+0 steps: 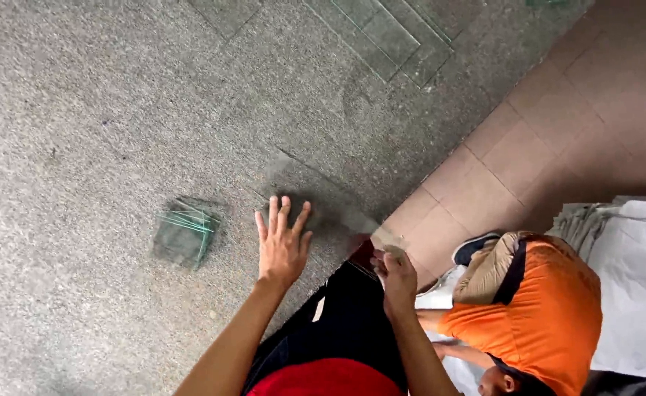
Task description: The person picks up thin glass strips, snaps them into smaller rectangular pieces along pre-scored lines, and stacks the pieces neatly.
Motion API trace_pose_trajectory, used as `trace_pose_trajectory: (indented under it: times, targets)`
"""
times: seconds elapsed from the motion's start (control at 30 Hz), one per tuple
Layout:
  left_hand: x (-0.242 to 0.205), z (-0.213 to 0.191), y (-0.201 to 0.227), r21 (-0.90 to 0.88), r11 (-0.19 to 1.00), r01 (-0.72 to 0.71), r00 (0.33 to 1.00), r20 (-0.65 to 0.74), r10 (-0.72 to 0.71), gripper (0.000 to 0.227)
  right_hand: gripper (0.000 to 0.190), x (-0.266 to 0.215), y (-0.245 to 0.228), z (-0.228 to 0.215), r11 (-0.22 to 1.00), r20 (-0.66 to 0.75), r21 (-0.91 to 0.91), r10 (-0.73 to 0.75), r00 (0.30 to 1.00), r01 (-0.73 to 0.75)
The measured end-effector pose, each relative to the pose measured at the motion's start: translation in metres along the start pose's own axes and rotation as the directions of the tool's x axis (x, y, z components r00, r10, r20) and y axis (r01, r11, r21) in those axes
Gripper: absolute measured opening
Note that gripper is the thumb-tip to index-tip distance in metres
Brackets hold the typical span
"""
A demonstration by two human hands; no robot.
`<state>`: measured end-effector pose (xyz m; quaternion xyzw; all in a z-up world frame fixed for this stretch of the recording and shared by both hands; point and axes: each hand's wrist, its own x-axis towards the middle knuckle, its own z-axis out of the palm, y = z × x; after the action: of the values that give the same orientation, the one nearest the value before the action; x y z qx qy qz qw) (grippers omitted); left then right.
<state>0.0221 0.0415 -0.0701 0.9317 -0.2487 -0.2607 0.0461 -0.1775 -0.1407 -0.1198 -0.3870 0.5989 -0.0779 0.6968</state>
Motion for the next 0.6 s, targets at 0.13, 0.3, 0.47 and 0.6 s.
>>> trace_pose_trajectory:
  times: [0.13, 0.3, 0.47, 0.6]
  targets:
    - [-0.003, 0.001, 0.005, -0.028, 0.997, -0.077, 0.997, 0.004, 0.077, 0.068, 0.027, 0.037, 0.049, -0.027, 0.990, 0.028, 0.127, 0.059, 0.998, -0.062]
    - [0.006, -0.016, -0.005, -0.064, 0.998, -0.013, 1.000, 0.026, 0.015, 0.056, 0.031, 0.009, 0.018, -0.023, 0.974, 0.109, 0.184, 0.117, 0.987, -0.135]
    - [0.027, -0.010, -0.022, -0.081, 0.990, 0.119, 0.977, -0.167, -0.131, 0.072, 0.027, 0.012, 0.023, -0.033, 0.968, 0.195, 0.178, 0.142, 0.970, -0.178]
    - [0.006, 0.000, 0.003, -0.049, 0.995, 0.092, 0.989, -0.116, -0.097, 0.068, 0.029, 0.004, 0.027, -0.022, 0.974, 0.162, 0.191, 0.088, 0.983, -0.119]
